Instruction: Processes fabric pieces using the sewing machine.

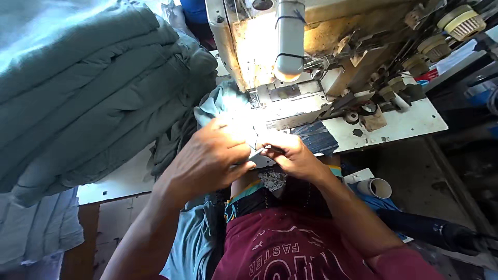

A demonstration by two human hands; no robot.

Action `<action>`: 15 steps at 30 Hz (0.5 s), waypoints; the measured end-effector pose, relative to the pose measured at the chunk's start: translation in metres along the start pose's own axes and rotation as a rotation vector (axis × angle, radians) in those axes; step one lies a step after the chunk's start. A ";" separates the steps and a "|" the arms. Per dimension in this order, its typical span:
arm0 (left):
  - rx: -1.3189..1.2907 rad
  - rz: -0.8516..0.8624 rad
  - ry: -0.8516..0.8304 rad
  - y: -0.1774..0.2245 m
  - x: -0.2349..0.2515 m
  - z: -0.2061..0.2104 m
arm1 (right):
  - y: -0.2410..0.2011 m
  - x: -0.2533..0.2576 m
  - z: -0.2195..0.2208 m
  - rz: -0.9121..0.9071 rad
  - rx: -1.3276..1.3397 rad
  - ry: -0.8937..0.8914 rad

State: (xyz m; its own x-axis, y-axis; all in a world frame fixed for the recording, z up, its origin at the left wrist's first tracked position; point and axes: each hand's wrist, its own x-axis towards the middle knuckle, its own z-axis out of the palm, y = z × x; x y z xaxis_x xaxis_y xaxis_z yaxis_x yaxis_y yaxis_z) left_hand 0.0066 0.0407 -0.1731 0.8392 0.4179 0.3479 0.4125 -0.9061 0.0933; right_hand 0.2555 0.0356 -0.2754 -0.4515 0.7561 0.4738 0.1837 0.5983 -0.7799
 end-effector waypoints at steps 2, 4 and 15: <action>-0.019 0.018 0.098 0.000 -0.003 0.020 | -0.006 -0.014 0.004 0.003 -0.049 0.026; 0.061 -0.006 0.163 -0.008 -0.009 0.047 | -0.006 -0.026 0.010 0.007 -0.089 0.077; 0.304 -0.326 0.157 -0.018 -0.012 0.075 | -0.011 -0.038 0.014 0.146 0.011 0.201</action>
State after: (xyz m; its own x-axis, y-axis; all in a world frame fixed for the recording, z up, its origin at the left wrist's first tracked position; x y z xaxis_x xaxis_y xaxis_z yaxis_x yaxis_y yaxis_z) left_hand 0.0162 0.0566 -0.2492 0.5944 0.6415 0.4849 0.7506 -0.6590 -0.0483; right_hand 0.2586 -0.0029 -0.2903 -0.2381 0.8726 0.4264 0.2247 0.4766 -0.8499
